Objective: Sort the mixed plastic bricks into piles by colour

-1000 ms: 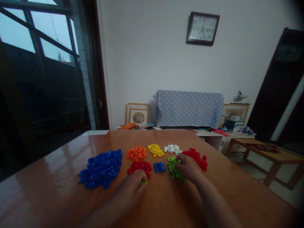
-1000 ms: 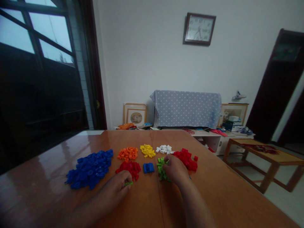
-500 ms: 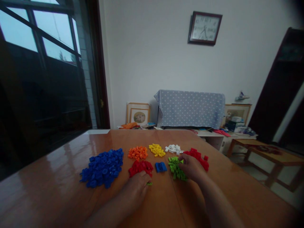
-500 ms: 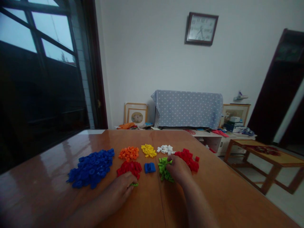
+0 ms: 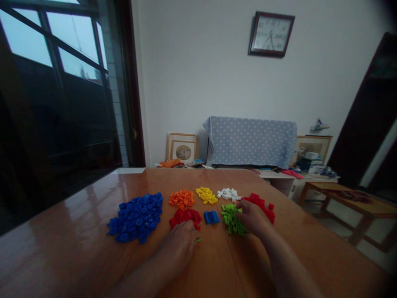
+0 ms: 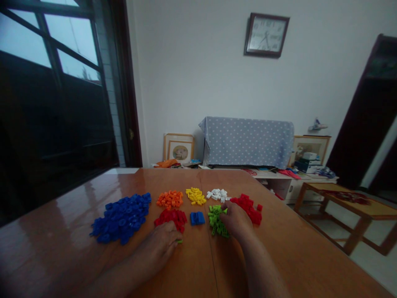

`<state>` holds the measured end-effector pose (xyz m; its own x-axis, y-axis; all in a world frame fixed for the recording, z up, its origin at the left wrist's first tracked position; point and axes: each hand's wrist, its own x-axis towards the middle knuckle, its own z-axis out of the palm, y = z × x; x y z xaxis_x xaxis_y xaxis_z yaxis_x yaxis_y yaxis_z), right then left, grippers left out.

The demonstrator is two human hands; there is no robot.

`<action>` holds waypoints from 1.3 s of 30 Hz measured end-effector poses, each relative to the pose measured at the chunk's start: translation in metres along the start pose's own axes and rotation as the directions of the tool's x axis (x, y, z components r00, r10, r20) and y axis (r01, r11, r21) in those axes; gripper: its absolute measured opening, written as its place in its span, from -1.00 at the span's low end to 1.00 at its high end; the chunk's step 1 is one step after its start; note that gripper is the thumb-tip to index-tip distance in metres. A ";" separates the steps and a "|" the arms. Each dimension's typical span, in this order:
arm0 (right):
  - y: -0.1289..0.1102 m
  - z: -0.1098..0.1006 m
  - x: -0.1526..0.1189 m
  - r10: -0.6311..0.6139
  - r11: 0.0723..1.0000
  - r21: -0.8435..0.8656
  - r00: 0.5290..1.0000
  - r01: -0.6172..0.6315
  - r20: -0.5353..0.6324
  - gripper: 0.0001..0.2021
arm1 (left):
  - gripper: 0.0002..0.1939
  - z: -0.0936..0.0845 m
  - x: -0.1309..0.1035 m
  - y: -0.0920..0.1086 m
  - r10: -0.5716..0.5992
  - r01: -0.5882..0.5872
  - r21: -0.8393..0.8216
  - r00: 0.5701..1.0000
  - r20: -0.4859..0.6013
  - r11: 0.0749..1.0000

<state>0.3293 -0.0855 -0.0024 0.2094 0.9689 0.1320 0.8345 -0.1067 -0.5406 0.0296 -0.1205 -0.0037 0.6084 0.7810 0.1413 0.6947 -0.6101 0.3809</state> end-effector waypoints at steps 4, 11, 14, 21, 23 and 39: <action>0.003 0.004 0.002 0.018 1.000 -0.019 1.000 -0.018 0.005 -0.72 | -0.77 0.001 -0.001 0.003 0.000 0.000 0.052 1.000 -0.009 0.999; 0.003 0.007 0.002 -0.006 0.998 -0.058 1.000 0.005 -0.025 -0.66 | -0.75 0.002 -0.001 0.003 -0.033 0.058 0.123 0.980 -0.194 0.991; -0.002 0.005 0.000 -0.015 0.998 -0.062 0.999 0.012 -0.051 -0.67 | -0.41 0.005 0.001 -0.005 -0.106 0.141 0.119 0.959 -0.263 0.983; -0.022 0.008 -0.009 -0.082 0.993 -0.092 0.994 0.075 -0.067 -0.72 | -0.11 0.016 0.006 -0.022 -0.234 0.239 0.043 0.967 -0.102 0.970; -0.029 0.012 -0.013 -0.128 0.987 -0.104 0.990 0.122 -0.055 -0.74 | -0.25 0.016 0.005 -0.019 -0.172 0.175 0.025 0.982 -0.077 0.984; -0.073 0.047 -0.033 -0.460 0.883 -0.004 0.868 0.469 0.188 -0.64 | -0.63 0.007 -0.001 0.012 0.046 -0.048 -0.068 0.998 -0.039 0.997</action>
<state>0.2373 -0.0989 -0.0059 -0.2980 0.9319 0.2070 0.8374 0.3593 -0.4120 0.0393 -0.1296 -0.0054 0.6239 0.7569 0.1944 0.6368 -0.6366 0.4350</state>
